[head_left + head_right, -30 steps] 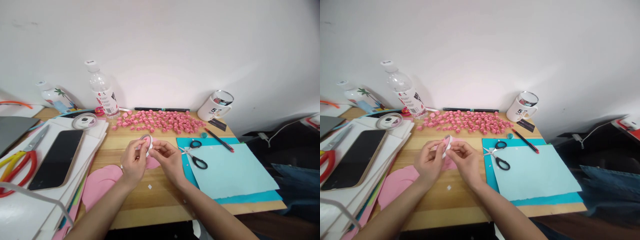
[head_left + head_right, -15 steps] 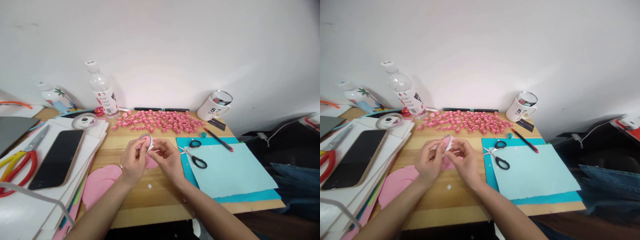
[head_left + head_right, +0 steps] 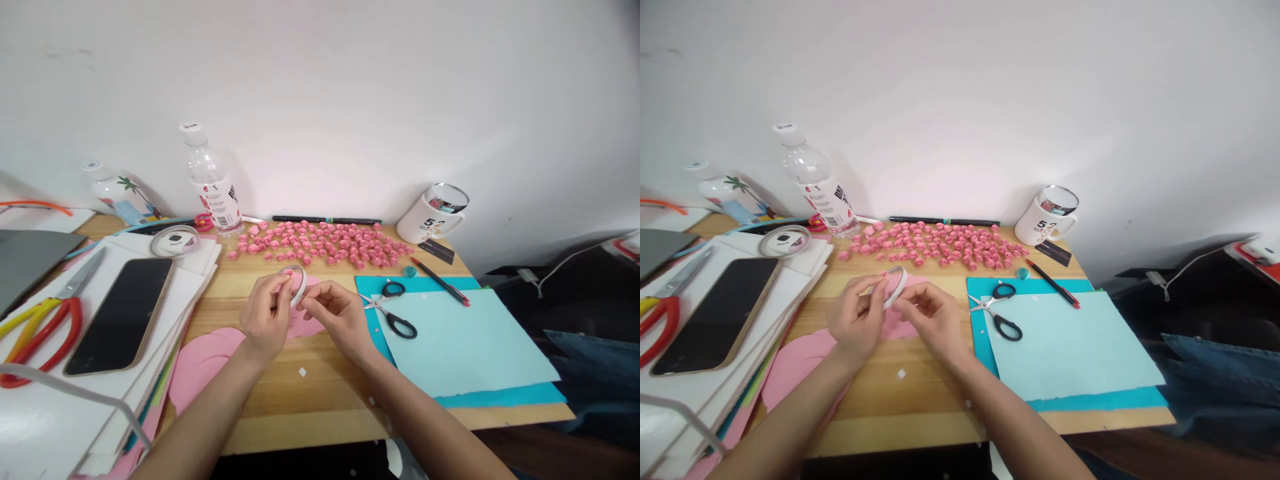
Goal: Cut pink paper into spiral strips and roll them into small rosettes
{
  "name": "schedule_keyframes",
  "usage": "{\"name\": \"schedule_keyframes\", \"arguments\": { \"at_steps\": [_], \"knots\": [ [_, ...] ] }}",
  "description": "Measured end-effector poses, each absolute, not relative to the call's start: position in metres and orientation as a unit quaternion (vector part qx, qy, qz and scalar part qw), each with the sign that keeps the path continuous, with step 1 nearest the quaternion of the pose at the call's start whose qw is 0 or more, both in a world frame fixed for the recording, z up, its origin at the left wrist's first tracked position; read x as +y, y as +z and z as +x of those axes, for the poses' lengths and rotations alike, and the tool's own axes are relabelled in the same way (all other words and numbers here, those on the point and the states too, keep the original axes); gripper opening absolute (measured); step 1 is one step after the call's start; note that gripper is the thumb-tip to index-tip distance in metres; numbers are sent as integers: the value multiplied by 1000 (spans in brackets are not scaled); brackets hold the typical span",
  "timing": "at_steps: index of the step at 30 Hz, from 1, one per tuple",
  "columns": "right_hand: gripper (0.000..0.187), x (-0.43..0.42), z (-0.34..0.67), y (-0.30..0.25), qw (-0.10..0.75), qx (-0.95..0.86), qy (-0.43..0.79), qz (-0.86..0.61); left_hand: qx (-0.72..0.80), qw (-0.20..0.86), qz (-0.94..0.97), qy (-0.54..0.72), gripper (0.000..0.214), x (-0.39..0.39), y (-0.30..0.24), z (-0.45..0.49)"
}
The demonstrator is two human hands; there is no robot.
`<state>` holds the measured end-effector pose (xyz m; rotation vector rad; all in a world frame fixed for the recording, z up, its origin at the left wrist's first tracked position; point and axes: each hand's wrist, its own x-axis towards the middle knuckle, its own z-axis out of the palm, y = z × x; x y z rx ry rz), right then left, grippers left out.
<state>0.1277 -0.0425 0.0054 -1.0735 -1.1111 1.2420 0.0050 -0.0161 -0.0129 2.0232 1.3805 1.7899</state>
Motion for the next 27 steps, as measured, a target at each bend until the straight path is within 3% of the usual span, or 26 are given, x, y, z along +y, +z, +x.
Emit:
{"name": "schedule_keyframes", "arguments": {
  "at_steps": [7, 11, 14, 19, 22, 27],
  "knots": [
    [8, -48, 127, -3, 506, -593, 249, -574, 458, 45, 669, 584, 12, -16, -14, 6],
    [21, -54, 154, 17, 478, -603, 172, -615, 470, 67, 641, 602, 12, -15, -13, 6],
    [21, -64, 198, 28, 320, -694, 93, -638, 483, 99, 610, 621, 10, -15, -14, 7],
    [47, -86, 263, 7, 82, -770, 21, -632, 510, 153, 561, 634, 7, -15, -14, 8],
    [52, -89, 275, -10, 36, -779, -5, -626, 515, 171, 539, 644, 7, -14, -12, 9],
    [46, -79, 275, -15, 28, -794, -42, -606, 510, 195, 532, 647, 9, -12, -12, 9]
  ]
}}
